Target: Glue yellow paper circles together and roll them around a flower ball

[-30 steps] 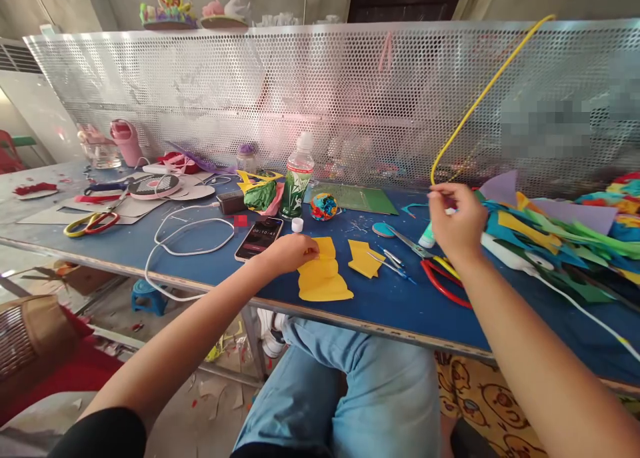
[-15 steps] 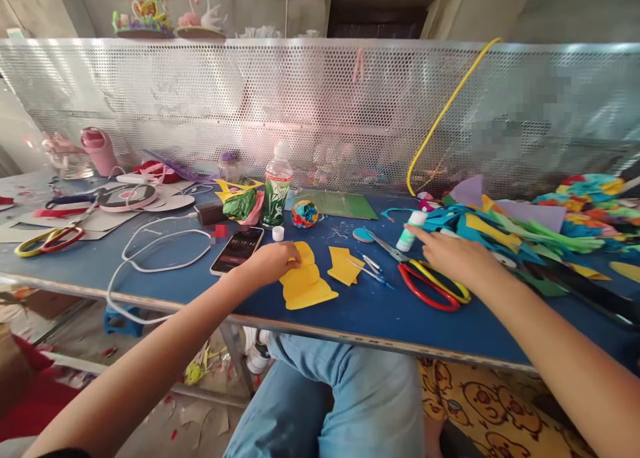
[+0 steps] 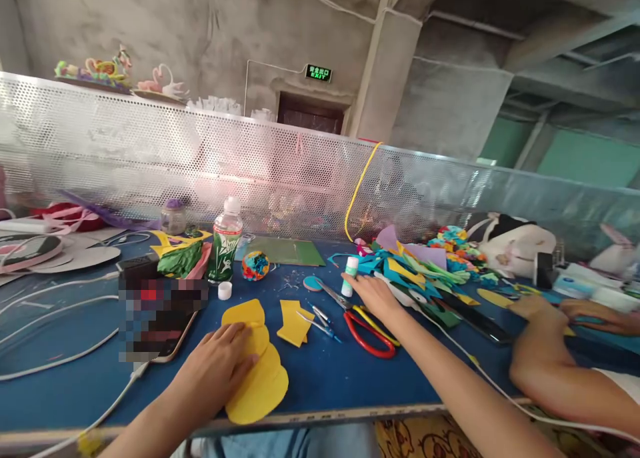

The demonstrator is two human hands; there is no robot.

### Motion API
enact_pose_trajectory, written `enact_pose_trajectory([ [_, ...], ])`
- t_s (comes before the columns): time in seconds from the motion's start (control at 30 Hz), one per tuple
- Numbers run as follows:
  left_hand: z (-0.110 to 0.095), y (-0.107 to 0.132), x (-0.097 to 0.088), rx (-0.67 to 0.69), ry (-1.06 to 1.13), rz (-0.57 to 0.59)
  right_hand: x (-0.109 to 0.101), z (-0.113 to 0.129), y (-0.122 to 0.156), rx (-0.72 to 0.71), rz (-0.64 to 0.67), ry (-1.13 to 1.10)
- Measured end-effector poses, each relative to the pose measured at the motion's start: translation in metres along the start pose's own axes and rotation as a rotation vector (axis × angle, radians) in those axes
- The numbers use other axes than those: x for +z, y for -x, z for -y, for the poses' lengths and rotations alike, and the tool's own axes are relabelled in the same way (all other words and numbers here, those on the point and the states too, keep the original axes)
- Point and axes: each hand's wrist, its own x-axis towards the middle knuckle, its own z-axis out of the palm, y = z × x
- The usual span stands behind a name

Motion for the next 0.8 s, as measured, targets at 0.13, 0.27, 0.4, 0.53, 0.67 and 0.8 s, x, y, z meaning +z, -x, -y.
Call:
enact_pose_trajectory([
  [0.13,0.003,0.004,0.0,-0.012,0.058,0.012,-0.017,0.005,-0.008,0.047,-0.094,-0.015],
  [0.27,0.001,0.009,-0.004,-0.011,0.096,0.015,-0.042,0.025,-0.023,0.179,-0.261,-0.195],
  [0.4,0.0,0.011,-0.005,-0.029,0.107,0.043,-0.077,0.066,-0.036,0.117,-0.463,-0.563],
  [0.53,0.002,0.012,0.0,-0.042,0.12,0.016,-0.107,0.118,-0.046,-0.066,-0.509,-0.958],
  [0.67,0.001,0.015,0.002,-0.034,0.107,-0.058,-0.108,0.163,-0.053,-0.095,-0.449,-1.28],
  [0.8,-0.004,0.018,-0.002,-0.043,0.084,-0.07,-0.087,0.184,-0.05,-0.01,-0.393,-1.51],
])
